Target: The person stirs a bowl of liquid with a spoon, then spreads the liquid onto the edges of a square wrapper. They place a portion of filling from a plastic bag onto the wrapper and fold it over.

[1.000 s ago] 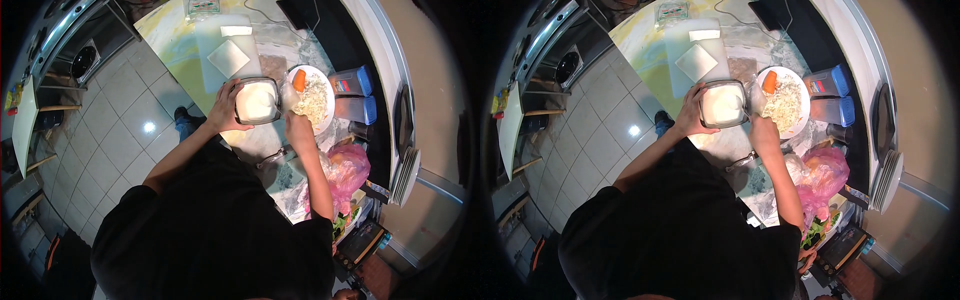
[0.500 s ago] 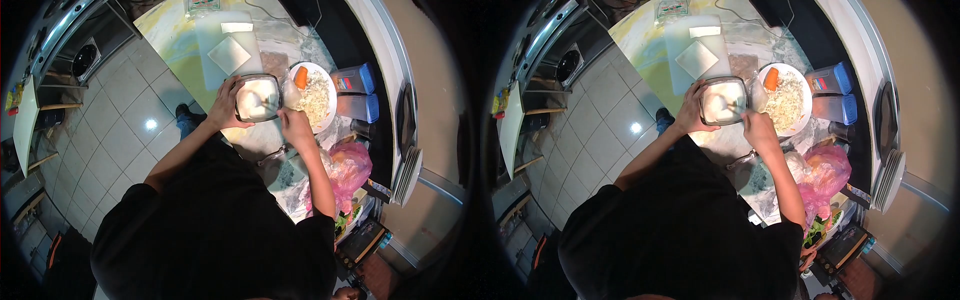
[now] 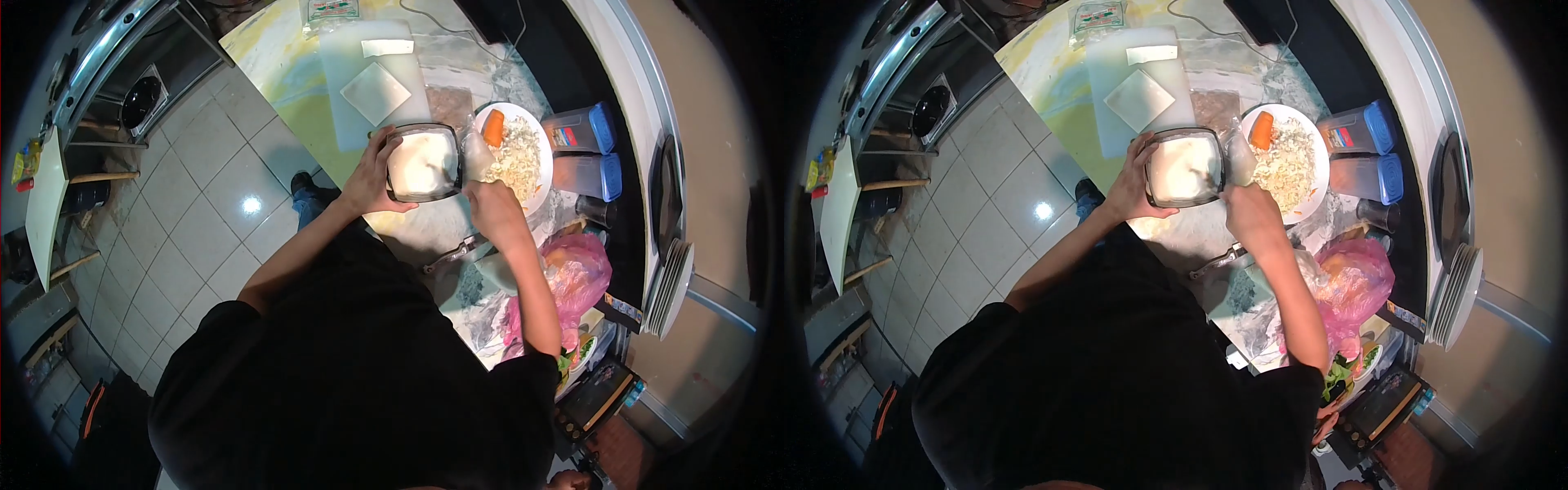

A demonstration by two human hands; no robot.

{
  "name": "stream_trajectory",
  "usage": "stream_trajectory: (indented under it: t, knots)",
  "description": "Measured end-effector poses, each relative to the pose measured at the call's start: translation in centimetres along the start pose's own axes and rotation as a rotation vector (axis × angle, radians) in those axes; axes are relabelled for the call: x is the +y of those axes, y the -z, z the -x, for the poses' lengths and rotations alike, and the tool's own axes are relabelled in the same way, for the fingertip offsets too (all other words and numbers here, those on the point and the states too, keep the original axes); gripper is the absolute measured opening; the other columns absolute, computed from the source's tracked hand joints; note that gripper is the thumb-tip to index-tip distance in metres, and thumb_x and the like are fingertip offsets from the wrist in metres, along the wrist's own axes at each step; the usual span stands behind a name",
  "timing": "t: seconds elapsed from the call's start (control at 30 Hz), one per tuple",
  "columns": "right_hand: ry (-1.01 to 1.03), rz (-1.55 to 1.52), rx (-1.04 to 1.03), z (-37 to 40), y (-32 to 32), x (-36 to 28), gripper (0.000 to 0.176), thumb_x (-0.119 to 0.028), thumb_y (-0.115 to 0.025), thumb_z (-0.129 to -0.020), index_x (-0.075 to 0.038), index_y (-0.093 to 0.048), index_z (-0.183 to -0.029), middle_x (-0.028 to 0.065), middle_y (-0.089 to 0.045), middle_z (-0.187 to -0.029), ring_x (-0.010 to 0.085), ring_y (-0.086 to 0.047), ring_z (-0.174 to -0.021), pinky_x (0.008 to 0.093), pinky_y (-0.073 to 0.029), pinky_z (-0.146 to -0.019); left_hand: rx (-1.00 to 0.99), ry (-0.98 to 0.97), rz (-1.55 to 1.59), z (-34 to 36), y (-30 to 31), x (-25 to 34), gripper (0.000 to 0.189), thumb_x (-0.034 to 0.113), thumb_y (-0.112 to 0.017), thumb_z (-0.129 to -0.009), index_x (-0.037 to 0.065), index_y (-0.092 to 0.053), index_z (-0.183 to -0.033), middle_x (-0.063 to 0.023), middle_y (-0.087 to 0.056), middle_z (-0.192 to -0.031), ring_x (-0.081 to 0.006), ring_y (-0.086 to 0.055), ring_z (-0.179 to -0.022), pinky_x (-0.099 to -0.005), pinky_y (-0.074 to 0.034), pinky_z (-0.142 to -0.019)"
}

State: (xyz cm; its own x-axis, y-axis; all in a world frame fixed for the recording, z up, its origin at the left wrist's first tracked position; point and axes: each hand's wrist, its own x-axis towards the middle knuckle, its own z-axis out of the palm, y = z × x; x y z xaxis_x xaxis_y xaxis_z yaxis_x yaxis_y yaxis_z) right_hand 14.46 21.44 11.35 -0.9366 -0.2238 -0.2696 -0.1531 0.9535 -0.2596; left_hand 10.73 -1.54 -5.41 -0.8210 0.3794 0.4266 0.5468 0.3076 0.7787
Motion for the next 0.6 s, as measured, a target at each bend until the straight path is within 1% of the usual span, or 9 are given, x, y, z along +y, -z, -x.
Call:
stream_trajectory:
  t: [0.07,0.13,0.2,0.33,0.4,0.5,0.57,0.6]
  knots:
    - [0.017,0.022,0.003,-0.8,0.6,-0.2,0.014,-0.009,-0.057,-0.092,0.0,-0.067,-0.09,0.0283,-0.066,-0.075,0.046,-0.068,-0.073,0.0523,-0.054,-0.069,0.05,-0.079,0.113,-0.3,0.0,-0.1,0.128,0.04,-0.097,-0.049,0.012,-0.023,-0.15,-0.0276,-0.027,-0.149,-0.0491,-0.033,-0.138,-0.0598,-0.036,-0.112]
    - [0.041,0.045,0.008,-1.7,0.9,0.1,0.013,-0.008,-0.057,-0.091,0.0,-0.067,-0.088,0.0273,-0.066,-0.074,0.0455,-0.068,-0.073,0.0516,-0.055,-0.068,0.049,-0.092,0.094,-0.5,0.4,0.3,0.128,0.038,-0.097,-0.048,0.013,-0.023,-0.15,-0.0283,-0.027,-0.148,-0.0501,-0.033,-0.137,-0.0595,-0.037,-0.112]
    - [-0.059,0.27,0.017,-2.2,0.5,0.6,0.014,-0.01,-0.058,-0.093,-0.001,-0.067,-0.088,0.0262,-0.066,-0.073,0.0449,-0.068,-0.072,0.0514,-0.055,-0.067,0.05,-0.094,0.072,-0.5,0.7,0.6,0.128,0.036,-0.098,-0.048,0.015,-0.023,-0.15,-0.029,-0.028,-0.147,-0.051,-0.034,-0.136,-0.0591,-0.038,-0.111]
    - [-0.076,0.266,-0.061,-0.5,0.4,-0.2,0.016,-0.012,-0.059,-0.094,-0.001,-0.068,-0.088,0.0264,-0.066,-0.073,0.0451,-0.067,-0.073,0.0517,-0.054,-0.068,0.012,-0.082,0.104,-0.5,0.7,0.5,0.128,0.038,-0.098,-0.049,0.015,-0.023,-0.15,-0.0295,-0.027,-0.148,-0.0519,-0.034,-0.136,-0.0585,-0.037,-0.112]
    - [-0.052,0.041,-0.116,0.1,1.1,-0.6,0.018,-0.014,-0.059,-0.095,0.0,-0.069,-0.089,0.0274,-0.065,-0.073,0.0459,-0.067,-0.074,0.0519,-0.054,-0.07,-0.014,-0.087,0.143,-0.4,0.7,0.5,0.128,0.039,-0.098,-0.049,0.015,-0.023,-0.15,-0.0297,-0.026,-0.148,-0.0526,-0.034,-0.136,-0.0588,-0.037,-0.113]
    - [-0.055,-0.023,-0.075,0.0,0.2,0.2,0.018,-0.014,-0.06,-0.095,0.0,-0.069,-0.089,0.0284,-0.065,-0.074,0.0463,-0.066,-0.075,0.0518,-0.053,-0.072,-0.049,-0.134,0.111,-0.7,1.2,0.2,0.13,0.044,-0.098,-0.049,0.015,-0.022,-0.151,-0.0309,-0.023,-0.151,-0.0533,-0.031,-0.138,-0.0577,-0.035,-0.115]
    - [-0.058,-0.035,-0.074,0.1,0.3,0.4,0.019,-0.015,-0.06,-0.096,0.0,-0.069,-0.09,0.0284,-0.065,-0.075,0.0463,-0.066,-0.075,0.0518,-0.053,-0.072,-0.17,-0.058,0.156,-0.5,1.3,-0.5,0.133,0.049,-0.097,-0.048,0.013,-0.022,-0.151,-0.0314,-0.02,-0.154,-0.0528,-0.03,-0.14,-0.0564,-0.034,-0.116]
    - [-0.061,-0.045,-0.076,0.2,0.2,0.4,0.019,-0.015,-0.06,-0.096,0.0,-0.069,-0.09,0.0285,-0.065,-0.075,0.0463,-0.066,-0.075,0.0518,-0.053,-0.072,-0.173,-0.056,0.155,-0.8,1.8,-0.3,0.133,0.049,-0.097,-0.048,0.013,-0.022,-0.151,-0.0314,-0.02,-0.154,-0.0528,-0.03,-0.14,-0.0564,-0.034,-0.116]
